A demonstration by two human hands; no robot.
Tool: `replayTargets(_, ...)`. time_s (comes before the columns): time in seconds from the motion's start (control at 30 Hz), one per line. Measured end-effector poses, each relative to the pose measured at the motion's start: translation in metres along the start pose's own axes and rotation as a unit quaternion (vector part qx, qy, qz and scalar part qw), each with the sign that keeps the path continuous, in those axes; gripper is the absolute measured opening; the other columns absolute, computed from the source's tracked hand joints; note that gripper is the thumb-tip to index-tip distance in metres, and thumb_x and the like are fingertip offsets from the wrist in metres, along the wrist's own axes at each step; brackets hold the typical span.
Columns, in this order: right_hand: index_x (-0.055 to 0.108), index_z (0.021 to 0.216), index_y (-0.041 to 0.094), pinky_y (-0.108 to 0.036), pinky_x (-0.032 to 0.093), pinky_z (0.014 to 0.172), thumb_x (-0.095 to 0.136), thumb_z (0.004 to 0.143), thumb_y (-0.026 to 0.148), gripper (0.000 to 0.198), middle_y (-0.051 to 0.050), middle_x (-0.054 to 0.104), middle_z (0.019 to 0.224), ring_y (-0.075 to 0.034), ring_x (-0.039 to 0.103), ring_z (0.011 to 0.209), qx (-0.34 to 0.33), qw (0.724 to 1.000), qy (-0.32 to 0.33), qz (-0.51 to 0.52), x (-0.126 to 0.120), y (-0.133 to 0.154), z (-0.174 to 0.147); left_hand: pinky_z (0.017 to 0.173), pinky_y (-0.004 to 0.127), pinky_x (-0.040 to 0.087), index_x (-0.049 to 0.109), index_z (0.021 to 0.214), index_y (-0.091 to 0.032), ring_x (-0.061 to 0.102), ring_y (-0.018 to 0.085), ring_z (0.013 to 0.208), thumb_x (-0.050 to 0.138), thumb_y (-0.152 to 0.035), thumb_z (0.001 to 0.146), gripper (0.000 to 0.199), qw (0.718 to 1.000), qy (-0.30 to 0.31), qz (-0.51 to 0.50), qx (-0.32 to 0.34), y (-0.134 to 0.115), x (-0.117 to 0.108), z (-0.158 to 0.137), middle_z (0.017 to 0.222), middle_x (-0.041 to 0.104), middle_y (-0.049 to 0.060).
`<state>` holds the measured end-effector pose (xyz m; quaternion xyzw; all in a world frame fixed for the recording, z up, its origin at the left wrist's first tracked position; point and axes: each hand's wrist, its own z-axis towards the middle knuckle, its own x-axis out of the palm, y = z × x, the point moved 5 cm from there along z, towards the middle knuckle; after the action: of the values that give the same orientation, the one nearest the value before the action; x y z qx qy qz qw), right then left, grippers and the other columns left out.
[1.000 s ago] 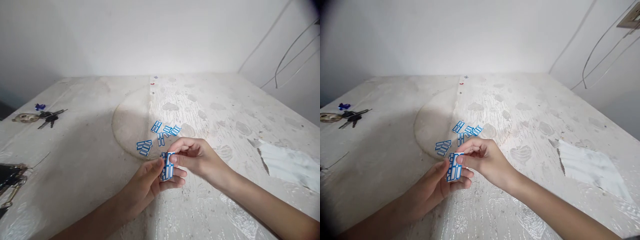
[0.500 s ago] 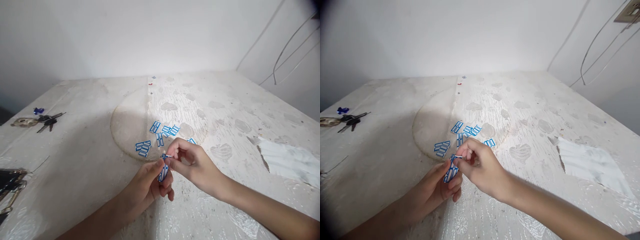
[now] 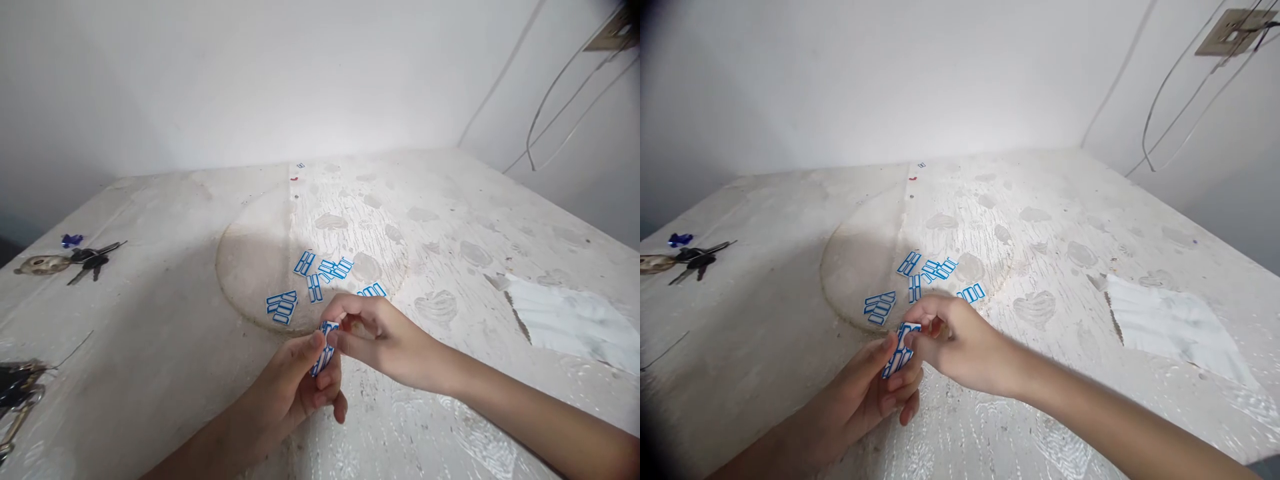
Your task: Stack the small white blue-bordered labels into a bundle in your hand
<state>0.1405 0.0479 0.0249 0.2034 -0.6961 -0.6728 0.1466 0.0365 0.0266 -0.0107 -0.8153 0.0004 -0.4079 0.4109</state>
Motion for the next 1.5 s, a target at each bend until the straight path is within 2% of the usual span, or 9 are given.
replayTargets(0.17,0.048,0.085,0.017,-0.026,0.041,0.057,0.046,0.086,0.014,0.004,0.002,0.057,0.062,-0.014,0.059,0.059,0.013,0.999,0.032,0.001,0.0,0.002,-0.003,0.058,0.028,0.051,0.055,0.071,-0.011,0.054,0.011,0.052,0.046,-0.058,0.08,0.049,0.979,-0.023,0.202,-0.002,-0.001,-0.002,-0.004,0.062,0.054,0.003)
replayTargets(0.27,0.052,0.082,0.016,-0.026,0.041,0.058,0.051,0.081,0.012,0.005,0.0,0.056,0.068,-0.014,0.055,0.064,0.005,0.999,0.004,-0.05,-0.004,0.0,-0.002,0.047,0.023,0.049,0.053,0.081,-0.013,0.054,0.012,0.057,0.046,-0.052,0.083,0.04,0.95,-0.071,0.303,-0.008,0.0,-0.004,-0.008,0.072,0.055,0.004)
replayTargets(0.53,0.048,0.104,0.016,-0.026,0.042,0.061,0.05,0.087,0.031,0.023,-0.002,0.05,0.081,-0.013,0.051,0.07,-0.037,0.993,-0.082,-0.077,-0.023,0.0,0.013,0.03,0.013,0.032,0.041,0.072,-0.017,0.039,0.005,0.037,0.038,-0.043,0.088,0.03,0.946,-0.14,0.293,0.012,0.001,-0.006,-0.01,0.056,0.048,-0.003)
replayTargets(0.67,0.052,0.096,0.015,-0.027,0.042,0.062,0.044,0.088,0.023,0.014,-0.004,0.055,0.082,-0.015,0.052,0.069,-0.041,0.932,-0.125,-0.339,-0.036,0.003,0.042,0.031,0.014,0.03,0.041,0.072,-0.017,0.039,0.005,0.037,0.035,-0.041,0.089,0.029,0.944,-0.146,0.294,0.02,0.003,-0.007,-0.014,0.057,0.049,-0.003)
replayTargets(0.8,0.052,0.089,0.014,-0.036,0.037,0.079,0.055,0.077,0.016,0.012,-0.011,0.055,0.092,-0.026,0.049,0.093,-0.059,0.889,-0.119,-0.438,-0.027,0.007,0.079,0.031,0.014,0.029,0.042,0.075,-0.018,0.039,0.005,0.038,0.037,-0.042,0.088,0.028,0.95,-0.133,0.28,0.027,0.006,-0.008,-0.015,0.057,0.048,-0.003)
replayTargets(0.93,0.049,0.083,0.014,-0.038,0.036,0.072,0.064,0.068,0.019,0.022,-0.012,0.054,0.081,-0.03,0.049,0.086,-0.024,0.869,-0.105,-0.483,-0.017,0.01,0.104,0.03,0.014,0.028,0.04,0.074,-0.018,0.038,0.005,0.036,0.037,-0.041,0.088,0.027,0.956,-0.122,0.267,0.026,0.011,-0.011,-0.012,0.056,0.048,-0.004)
replayTargets(1.13,0.041,0.094,0.017,-0.027,0.034,0.053,0.059,0.068,0.016,0.032,0.0,0.047,0.067,-0.017,0.046,0.06,-0.029,0.91,-0.076,-0.408,-0.017,0.0,0.113,0.028,0.013,0.028,0.042,0.075,-0.018,0.038,0.005,0.036,0.04,-0.042,0.087,0.027,0.958,-0.115,0.261,0.034,0.014,-0.013,-0.008,0.055,0.048,-0.003)
replayTargets(1.37,0.024,0.117,0.027,-0.023,0.041,0.053,0.06,0.07,0.017,0.059,-0.001,0.043,0.099,-0.008,0.048,0.059,-0.085,0.964,-0.104,-0.228,-0.03,0.016,0.073,0.029,0.014,0.03,0.043,0.074,-0.017,0.04,0.006,0.036,0.043,-0.042,0.084,0.026,0.965,-0.12,0.231,0.033,0.008,-0.013,-0.008,0.054,0.049,-0.003)
replayTargets(1.5,0.032,0.098,0.026,-0.023,0.041,0.055,0.068,0.069,0.017,0.047,0.001,0.049,0.096,-0.01,0.051,0.065,-0.111,0.986,-0.127,-0.017,-0.037,0.021,0.037,0.029,0.014,0.029,0.045,0.075,-0.016,0.04,0.006,0.035,0.043,-0.04,0.083,0.025,0.964,-0.134,0.228,0.037,0.006,-0.011,-0.007,0.052,0.049,-0.003)
